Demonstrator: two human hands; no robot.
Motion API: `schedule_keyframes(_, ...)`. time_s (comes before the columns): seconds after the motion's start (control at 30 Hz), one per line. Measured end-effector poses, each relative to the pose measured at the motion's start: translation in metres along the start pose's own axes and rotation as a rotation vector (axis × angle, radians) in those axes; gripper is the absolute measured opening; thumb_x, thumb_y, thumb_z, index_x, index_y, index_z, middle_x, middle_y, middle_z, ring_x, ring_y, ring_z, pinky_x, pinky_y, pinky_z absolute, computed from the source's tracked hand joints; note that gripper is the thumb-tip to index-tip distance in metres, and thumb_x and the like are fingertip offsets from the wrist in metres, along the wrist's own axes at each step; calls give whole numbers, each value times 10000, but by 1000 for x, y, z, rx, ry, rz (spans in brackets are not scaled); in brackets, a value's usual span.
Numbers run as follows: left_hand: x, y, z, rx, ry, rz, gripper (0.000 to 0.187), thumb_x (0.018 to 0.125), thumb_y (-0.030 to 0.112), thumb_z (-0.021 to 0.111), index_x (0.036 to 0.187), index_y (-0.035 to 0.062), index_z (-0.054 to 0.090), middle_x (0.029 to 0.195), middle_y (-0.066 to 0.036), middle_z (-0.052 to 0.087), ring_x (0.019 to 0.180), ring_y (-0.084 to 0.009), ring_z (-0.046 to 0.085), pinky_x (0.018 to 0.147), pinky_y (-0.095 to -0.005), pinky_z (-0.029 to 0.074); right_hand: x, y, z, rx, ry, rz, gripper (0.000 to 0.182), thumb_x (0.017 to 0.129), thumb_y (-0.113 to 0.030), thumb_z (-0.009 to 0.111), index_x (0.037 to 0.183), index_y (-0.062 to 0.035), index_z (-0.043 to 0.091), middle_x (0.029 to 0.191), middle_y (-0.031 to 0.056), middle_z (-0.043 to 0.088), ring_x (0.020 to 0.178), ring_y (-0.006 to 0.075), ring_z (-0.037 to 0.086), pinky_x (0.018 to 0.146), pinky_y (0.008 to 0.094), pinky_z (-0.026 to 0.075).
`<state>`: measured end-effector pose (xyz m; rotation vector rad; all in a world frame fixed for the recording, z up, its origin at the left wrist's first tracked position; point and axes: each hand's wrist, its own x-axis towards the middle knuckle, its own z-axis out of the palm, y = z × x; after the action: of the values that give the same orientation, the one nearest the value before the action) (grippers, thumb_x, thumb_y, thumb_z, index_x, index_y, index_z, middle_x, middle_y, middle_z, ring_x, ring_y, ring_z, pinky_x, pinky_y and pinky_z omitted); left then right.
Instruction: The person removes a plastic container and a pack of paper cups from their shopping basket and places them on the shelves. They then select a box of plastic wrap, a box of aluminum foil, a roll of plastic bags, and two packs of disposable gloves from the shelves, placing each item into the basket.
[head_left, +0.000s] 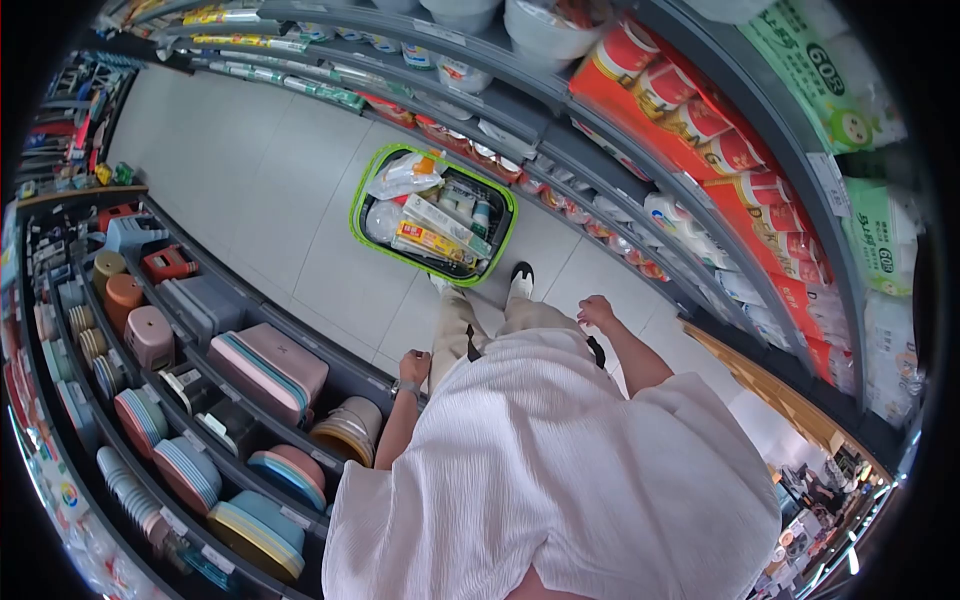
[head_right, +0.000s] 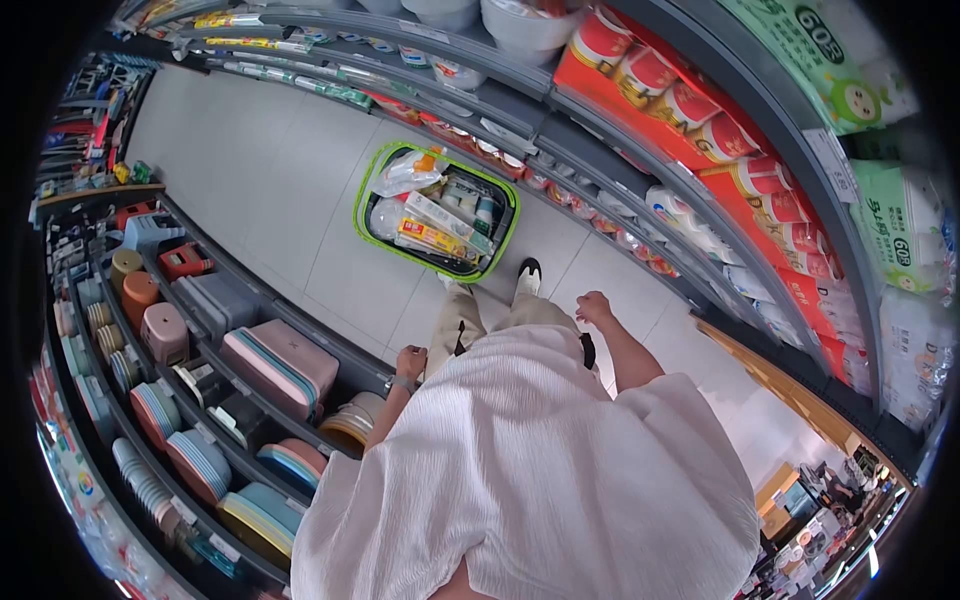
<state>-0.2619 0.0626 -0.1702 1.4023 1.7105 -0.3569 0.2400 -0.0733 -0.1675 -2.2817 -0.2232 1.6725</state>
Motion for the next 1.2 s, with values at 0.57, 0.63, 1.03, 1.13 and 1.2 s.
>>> schedule_keyframes(0.57, 74, -48, -83, -394, -260, -164, 358, 919, 233, 608, 1063, -87, 680, 864, -163, 742, 714, -212, 723, 633, -336, 580, -42, -146, 184, -21, -1, -120, 291, 961, -260, 582, 1068, -5, 674, 896, 97, 737, 742, 177, 727, 598, 302, 561)
schedule_keyframes(0.63, 87, -51, -86, -383, -249, -126, 333, 915, 228, 602, 1024, -74, 689, 832, -162, 747, 691, -206, 730, 621, -339, 583, -43, -139, 195, -22, -8, -91, 296, 967, -265, 579, 1075, -5, 670, 892, 95, 735, 741, 176, 727, 593, 299, 560)
schedule_keyframes(1.03, 140, -19, -77, -488, -301, -45, 321, 928, 234, 590, 998, -64, 686, 800, -151, 739, 727, -216, 738, 657, -343, 576, -8, -118, 212, 50, 37, 29, 282, 925, -258, 629, 1028, -6, 704, 857, 109, 735, 714, 168, 708, 613, 312, 558)
schedule_keyframes(1.13, 146, -2, -88, -135, -329, 103, 459, 905, 404, 541, 948, -18, 716, 835, -205, 732, 862, -360, 725, 813, -440, 557, 28, -96, 216, -253, 104, -162, 285, 878, -283, 660, 973, -25, 734, 785, 106, 742, 708, 187, 707, 666, 340, 566)
schedule_keyframes(1.2, 161, -16, -68, -159, -318, 59, 455, 891, 401, 542, 958, -9, 728, 886, -216, 737, 936, -388, 714, 853, -455, 549, 13, -130, 214, -144, 72, -101, 285, 872, -276, 671, 979, -19, 732, 790, 102, 743, 707, 187, 717, 666, 346, 575)
